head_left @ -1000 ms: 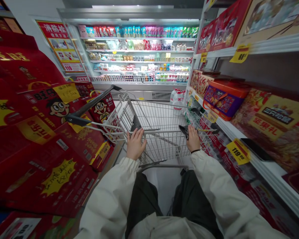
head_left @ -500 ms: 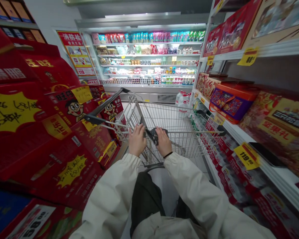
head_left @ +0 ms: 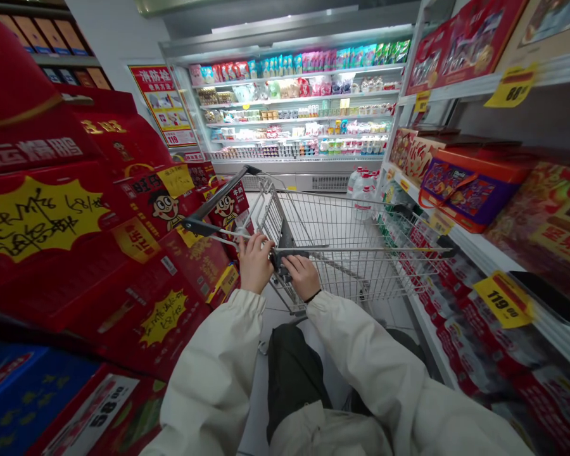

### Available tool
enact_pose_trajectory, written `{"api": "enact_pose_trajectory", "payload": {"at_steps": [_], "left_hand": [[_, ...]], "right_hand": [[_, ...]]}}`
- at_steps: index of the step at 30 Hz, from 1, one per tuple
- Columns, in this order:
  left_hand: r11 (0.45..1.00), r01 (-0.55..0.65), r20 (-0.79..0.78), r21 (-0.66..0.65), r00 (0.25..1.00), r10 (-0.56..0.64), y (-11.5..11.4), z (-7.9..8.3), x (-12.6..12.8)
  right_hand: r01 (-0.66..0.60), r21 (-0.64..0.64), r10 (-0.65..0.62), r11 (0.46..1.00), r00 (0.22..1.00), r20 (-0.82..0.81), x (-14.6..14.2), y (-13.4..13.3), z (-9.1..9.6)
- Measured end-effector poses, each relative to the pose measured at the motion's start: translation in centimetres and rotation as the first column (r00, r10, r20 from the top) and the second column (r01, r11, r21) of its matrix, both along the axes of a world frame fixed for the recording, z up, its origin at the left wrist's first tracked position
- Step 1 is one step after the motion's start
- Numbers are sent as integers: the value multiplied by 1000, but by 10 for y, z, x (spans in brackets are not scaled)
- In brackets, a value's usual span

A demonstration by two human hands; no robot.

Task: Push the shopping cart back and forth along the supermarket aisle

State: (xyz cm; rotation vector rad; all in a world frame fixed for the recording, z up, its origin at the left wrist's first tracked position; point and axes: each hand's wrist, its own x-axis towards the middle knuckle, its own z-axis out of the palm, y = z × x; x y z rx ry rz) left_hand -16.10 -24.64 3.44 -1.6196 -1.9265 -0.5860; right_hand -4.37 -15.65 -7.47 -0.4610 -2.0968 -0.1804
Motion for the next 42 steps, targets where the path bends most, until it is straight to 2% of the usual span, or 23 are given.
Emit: {"api": "enact_pose_trajectory", "payload": {"at_steps": [3,5,9,13,17,21,24,29,34,39,42], "left_hand": [[1000,-1,5,3,1000,1,1,-1,-1],[1000,-7,6,11,1000,7,3,-2,0],[999,-17,5,34,1000,16,5,-5,1],[999,-6,20,38,1000,5,5,-6,2],[1000,-1,63,23,998,0,3,-3,4],[1000,-26,98,17,995,24,0,-2,13],[1000,5,115,-26,993,-2,1,-7,26],[984,100,207,-145,976,-68,5,-22,46],[989,89,229,-114,972,-61,9,-31,48],[992,96,247,-84,966,-73,10,-37,47],[990,108,271,-90,959,-80,9,-36,48]], "right_hand": [[-5,-20,5,1000,1000,18,8,1,-8],[-14,13,14,1000,1000,21,15,1,-8],[7,71,-9,997,1000,24,15,-1,3],[38,23,-40,999,995,87,6,-2,11],[47,-26,-43,999,990,134,14,-1,1],[39,40,-43,998,994,96,37,0,-12],[52,94,-55,994,998,31,43,4,-11],[85,23,-86,996,994,69,38,13,-10],[78,24,-79,997,996,31,46,14,-20],[28,53,-29,998,1000,6,48,20,-19],[41,43,-42,998,999,27,47,22,-19]]}}
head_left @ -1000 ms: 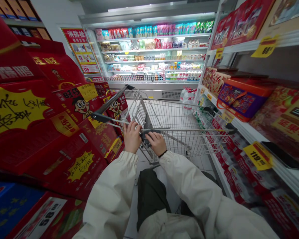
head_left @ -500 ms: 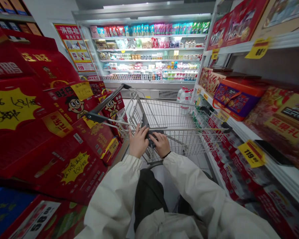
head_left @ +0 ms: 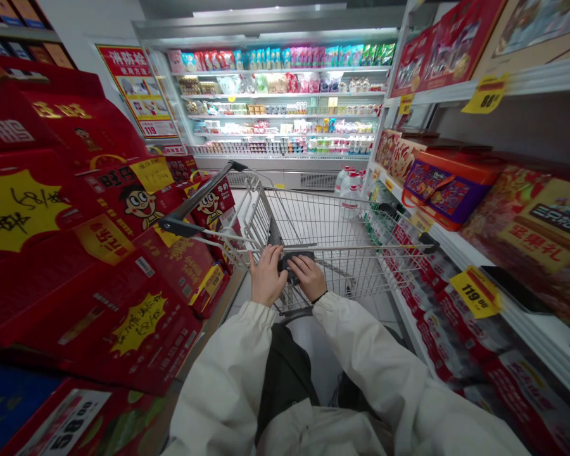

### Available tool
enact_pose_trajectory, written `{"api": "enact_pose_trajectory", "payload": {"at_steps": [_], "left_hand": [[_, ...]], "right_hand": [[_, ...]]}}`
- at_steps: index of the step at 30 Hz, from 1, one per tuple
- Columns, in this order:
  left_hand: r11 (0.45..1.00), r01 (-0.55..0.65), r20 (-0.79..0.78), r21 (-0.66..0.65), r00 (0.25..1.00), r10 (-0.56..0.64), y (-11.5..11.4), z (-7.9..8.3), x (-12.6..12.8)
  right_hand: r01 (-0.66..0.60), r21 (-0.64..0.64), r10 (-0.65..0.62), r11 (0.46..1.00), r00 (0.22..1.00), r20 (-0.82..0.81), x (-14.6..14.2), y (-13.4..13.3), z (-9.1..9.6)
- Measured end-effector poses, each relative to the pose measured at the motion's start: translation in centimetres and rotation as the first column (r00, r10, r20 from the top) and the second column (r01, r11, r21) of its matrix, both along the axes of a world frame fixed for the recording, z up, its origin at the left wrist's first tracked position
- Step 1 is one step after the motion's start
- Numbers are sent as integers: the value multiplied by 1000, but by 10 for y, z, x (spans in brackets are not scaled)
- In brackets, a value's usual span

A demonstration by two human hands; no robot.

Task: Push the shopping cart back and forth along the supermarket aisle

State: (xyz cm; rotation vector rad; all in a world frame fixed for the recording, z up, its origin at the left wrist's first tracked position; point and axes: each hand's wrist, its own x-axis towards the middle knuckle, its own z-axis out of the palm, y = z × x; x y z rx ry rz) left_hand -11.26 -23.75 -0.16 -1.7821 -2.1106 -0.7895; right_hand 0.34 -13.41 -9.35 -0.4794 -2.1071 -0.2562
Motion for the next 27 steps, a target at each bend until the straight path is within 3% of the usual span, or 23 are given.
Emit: {"api": "enact_pose_trajectory", "payload": {"at_steps": [7,15,22,27], "left_hand": [[1000,6,22,18,1000,-7,0,-2,1],[1000,5,16,19,1000,-5,-2,-3,3],[999,5,6,45,1000,-5,-1,-5,3],[1000,8,-11,28,1000,-8,-2,-3,2]], "right_hand": [[-58,24,60,998,996,-62,20,-4,-1],[4,-4,-4,1000,997,-79,26,5,-16],[0,36,3,999,996,-89,37,7,-6],[0,6,0,1000,1000,-23,45,11,-13]]}}
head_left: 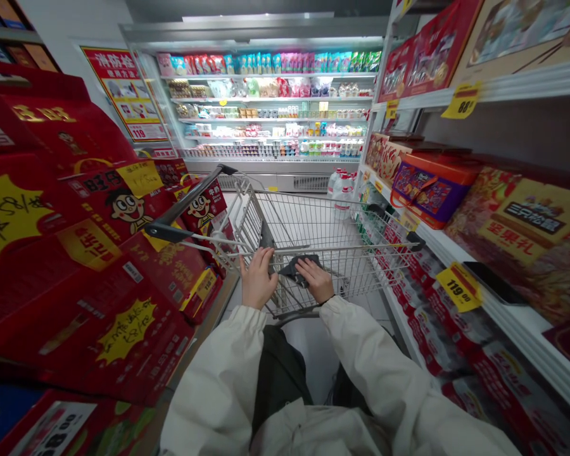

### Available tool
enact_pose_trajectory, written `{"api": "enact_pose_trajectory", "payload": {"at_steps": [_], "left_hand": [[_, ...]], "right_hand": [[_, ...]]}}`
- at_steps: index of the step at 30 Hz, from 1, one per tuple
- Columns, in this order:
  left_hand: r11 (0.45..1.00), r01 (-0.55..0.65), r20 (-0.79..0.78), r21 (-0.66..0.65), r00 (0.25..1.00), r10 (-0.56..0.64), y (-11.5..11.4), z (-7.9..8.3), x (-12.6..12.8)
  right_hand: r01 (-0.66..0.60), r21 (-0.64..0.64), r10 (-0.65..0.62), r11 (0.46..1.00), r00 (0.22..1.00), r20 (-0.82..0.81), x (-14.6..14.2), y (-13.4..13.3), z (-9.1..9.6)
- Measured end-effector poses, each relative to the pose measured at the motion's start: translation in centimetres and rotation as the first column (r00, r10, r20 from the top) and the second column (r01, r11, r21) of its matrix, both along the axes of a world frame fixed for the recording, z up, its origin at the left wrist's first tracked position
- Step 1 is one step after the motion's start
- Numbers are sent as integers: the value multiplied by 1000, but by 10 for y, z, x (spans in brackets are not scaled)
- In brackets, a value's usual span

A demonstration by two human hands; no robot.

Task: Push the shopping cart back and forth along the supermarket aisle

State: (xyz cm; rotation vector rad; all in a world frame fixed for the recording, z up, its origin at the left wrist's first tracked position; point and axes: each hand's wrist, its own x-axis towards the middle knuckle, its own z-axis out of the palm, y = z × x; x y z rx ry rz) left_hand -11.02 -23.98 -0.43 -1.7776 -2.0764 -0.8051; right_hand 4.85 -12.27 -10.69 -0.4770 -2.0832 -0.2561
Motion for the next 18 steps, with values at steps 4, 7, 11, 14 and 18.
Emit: {"api": "enact_pose_trajectory", "payload": {"at_steps": [4,7,11,14,18], "left_hand": [[1000,-18,-50,17,999,19,1,-1,3],[999,46,-89,-2,995,-46,8,-2,10],[975,182,-146,-130,969,-201,25,-1,26],[980,139,-168,-143,972,-163,34,-2,37],[987,117,-169,-110,976,-135,36,-5,43]], "right_hand": [[-2,-21,2,1000,1000,-5,17,5,2],[19,-17,-19,1000,1000,-23,22,11,4],[44,-28,-44,999,999,-17,20,11,-7],[26,-22,-27,999,999,-20,24,5,-16],[23,15,-22,1000,997,-70,32,4,-9]]}}
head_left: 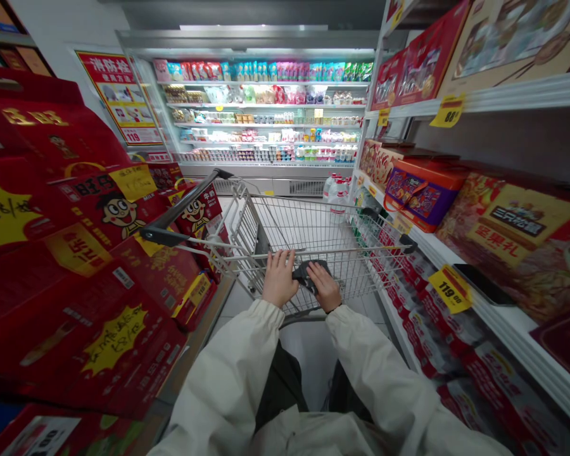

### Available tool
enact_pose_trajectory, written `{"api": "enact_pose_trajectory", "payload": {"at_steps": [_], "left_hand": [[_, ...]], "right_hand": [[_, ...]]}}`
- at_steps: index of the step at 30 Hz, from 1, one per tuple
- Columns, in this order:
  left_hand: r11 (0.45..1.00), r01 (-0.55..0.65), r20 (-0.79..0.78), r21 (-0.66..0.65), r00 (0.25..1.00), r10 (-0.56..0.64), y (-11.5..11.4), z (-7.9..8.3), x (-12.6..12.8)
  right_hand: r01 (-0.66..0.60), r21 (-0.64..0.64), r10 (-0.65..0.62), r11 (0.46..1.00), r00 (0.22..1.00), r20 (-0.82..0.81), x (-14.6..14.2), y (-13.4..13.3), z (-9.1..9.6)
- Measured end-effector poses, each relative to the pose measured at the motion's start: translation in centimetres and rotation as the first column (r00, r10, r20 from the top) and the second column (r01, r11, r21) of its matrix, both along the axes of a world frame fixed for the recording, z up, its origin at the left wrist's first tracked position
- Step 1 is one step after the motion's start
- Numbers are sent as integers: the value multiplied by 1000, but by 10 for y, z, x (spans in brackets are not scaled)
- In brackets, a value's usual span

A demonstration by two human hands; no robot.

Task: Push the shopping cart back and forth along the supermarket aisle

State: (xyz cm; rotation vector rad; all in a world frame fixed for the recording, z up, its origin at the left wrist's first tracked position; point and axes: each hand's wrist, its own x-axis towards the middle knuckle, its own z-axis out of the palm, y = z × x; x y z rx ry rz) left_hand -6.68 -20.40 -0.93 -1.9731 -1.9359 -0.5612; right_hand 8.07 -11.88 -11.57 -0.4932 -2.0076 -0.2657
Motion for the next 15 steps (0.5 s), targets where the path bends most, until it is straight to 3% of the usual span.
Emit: {"api": "enact_pose_trajectory", "payload": {"at_steps": [4,9,15], "left_hand": [[1000,-1,30,15,1000,1,0,-2,1],[1000,15,69,24,997,-16,0,-3,-2],[1000,19,89,16,996,-21,0,-4,-7]], "right_hand": [[52,16,-52,999,999,-10,-4,10,10],[73,-17,-72,997,996,51,-3,11,2],[68,10,-68,998,998,-10,9,14,3]]}}
